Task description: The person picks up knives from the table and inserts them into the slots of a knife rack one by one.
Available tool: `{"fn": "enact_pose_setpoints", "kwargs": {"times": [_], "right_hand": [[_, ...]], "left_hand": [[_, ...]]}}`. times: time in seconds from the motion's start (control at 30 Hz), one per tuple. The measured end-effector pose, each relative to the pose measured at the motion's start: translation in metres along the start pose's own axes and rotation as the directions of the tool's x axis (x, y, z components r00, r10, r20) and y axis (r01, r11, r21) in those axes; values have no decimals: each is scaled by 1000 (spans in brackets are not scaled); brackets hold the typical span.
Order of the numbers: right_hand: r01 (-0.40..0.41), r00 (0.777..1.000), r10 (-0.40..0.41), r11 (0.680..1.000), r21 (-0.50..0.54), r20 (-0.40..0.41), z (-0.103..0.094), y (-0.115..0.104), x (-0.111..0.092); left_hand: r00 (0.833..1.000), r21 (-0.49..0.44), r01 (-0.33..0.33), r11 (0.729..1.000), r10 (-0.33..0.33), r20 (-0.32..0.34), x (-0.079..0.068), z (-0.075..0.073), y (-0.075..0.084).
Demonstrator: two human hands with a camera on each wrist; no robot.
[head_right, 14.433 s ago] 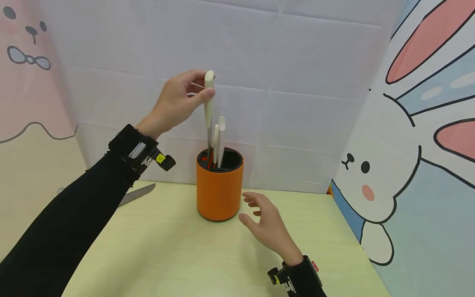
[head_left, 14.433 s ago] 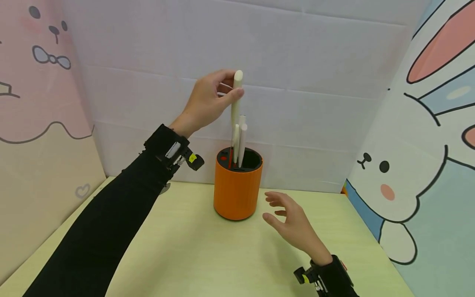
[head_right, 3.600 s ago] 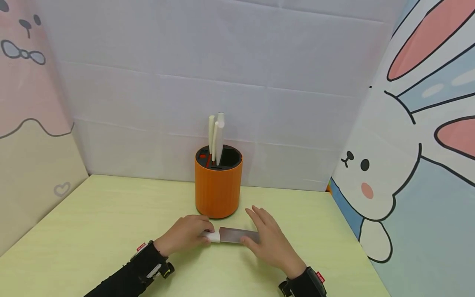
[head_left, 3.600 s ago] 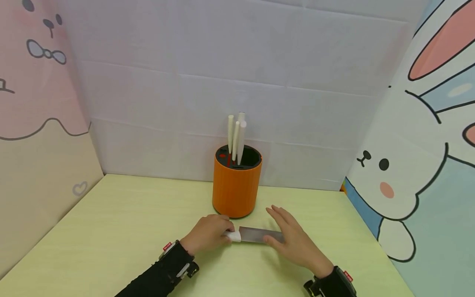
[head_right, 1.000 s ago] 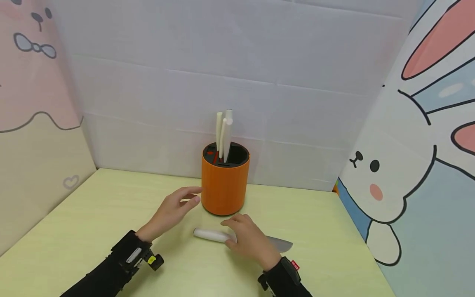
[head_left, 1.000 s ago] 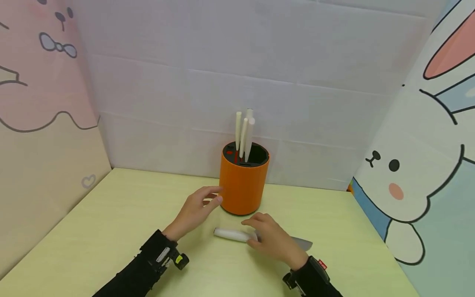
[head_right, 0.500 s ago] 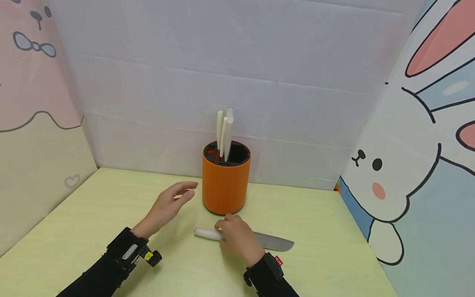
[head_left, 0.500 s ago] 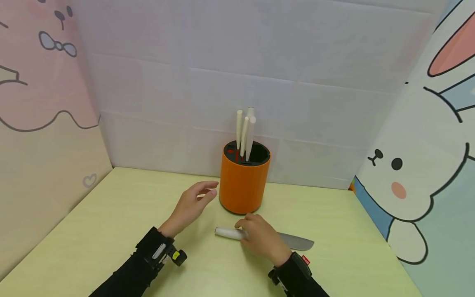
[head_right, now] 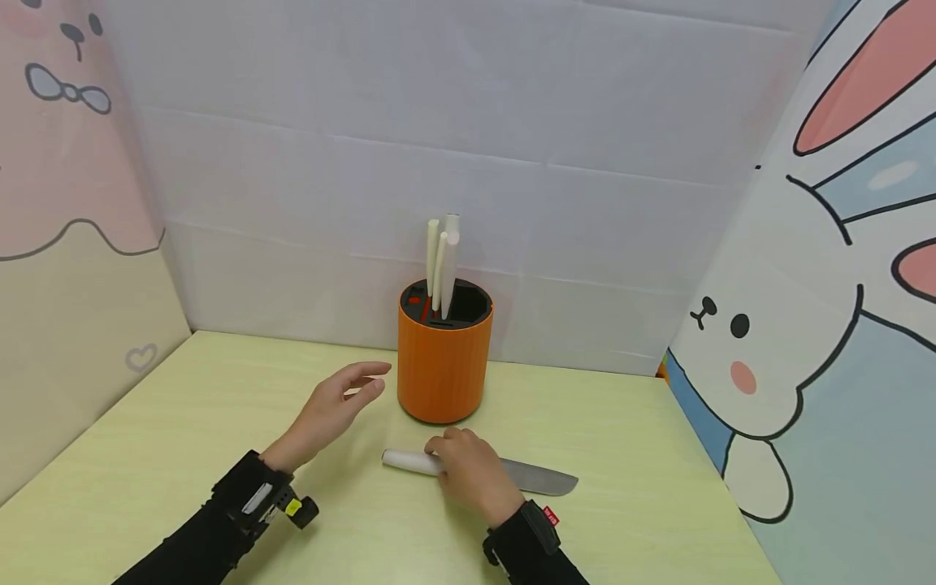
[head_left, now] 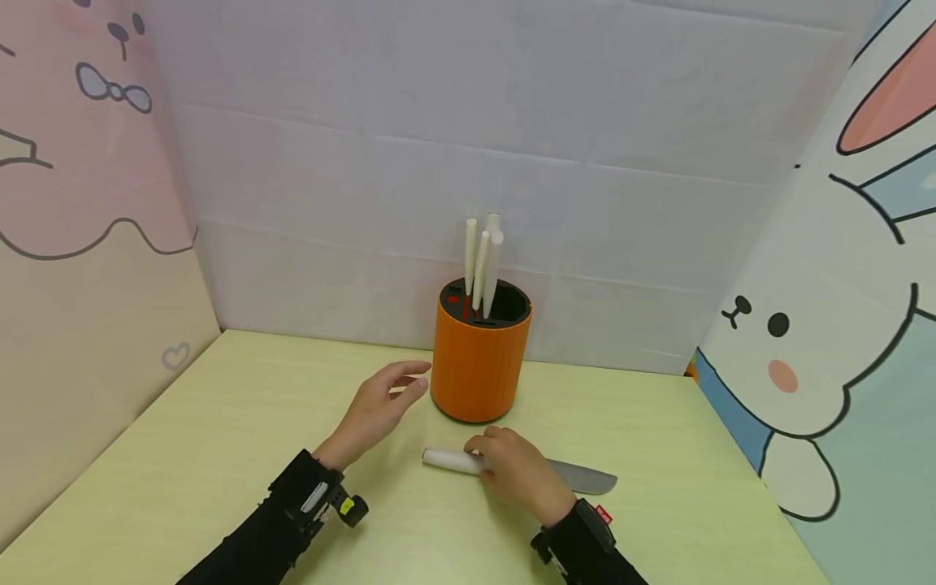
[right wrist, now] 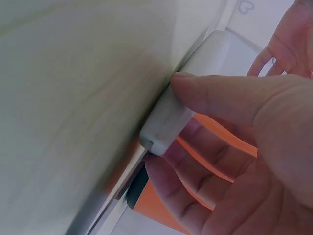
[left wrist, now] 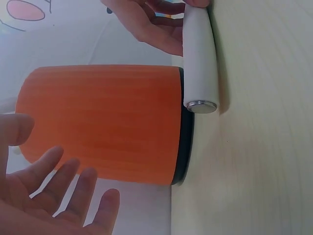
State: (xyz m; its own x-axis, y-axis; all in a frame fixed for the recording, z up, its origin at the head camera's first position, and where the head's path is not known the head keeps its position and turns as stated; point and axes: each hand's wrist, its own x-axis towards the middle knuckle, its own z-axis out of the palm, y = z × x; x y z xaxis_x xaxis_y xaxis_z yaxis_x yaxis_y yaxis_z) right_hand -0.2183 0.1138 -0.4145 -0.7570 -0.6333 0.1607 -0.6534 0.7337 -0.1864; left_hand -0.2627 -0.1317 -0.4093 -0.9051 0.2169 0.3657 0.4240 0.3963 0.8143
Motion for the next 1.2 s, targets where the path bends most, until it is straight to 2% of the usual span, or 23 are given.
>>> {"fn": "enact_pose_setpoints", "kwargs": {"times": [0.47,0.83,0.97,1.2], "right_hand": [[-9,1000,9,1000,9,12,-2,2,-1],[8,1000,-8,999,54,-3,-19,4,-5],[6,999,-3,996,92,-32,-28,6,-6],[41,991,-21,987,153,-130,-48,10,-10]], "left_hand": [[999,-15,13,1000,-13,41,-1,1,2],[999,-10,8,1000,-8,35,-1,1,3],[999,-11,8,1000,-8,35,-1,0,2],[999,-20,11,1000,-10,43,-2,0,4]]}}
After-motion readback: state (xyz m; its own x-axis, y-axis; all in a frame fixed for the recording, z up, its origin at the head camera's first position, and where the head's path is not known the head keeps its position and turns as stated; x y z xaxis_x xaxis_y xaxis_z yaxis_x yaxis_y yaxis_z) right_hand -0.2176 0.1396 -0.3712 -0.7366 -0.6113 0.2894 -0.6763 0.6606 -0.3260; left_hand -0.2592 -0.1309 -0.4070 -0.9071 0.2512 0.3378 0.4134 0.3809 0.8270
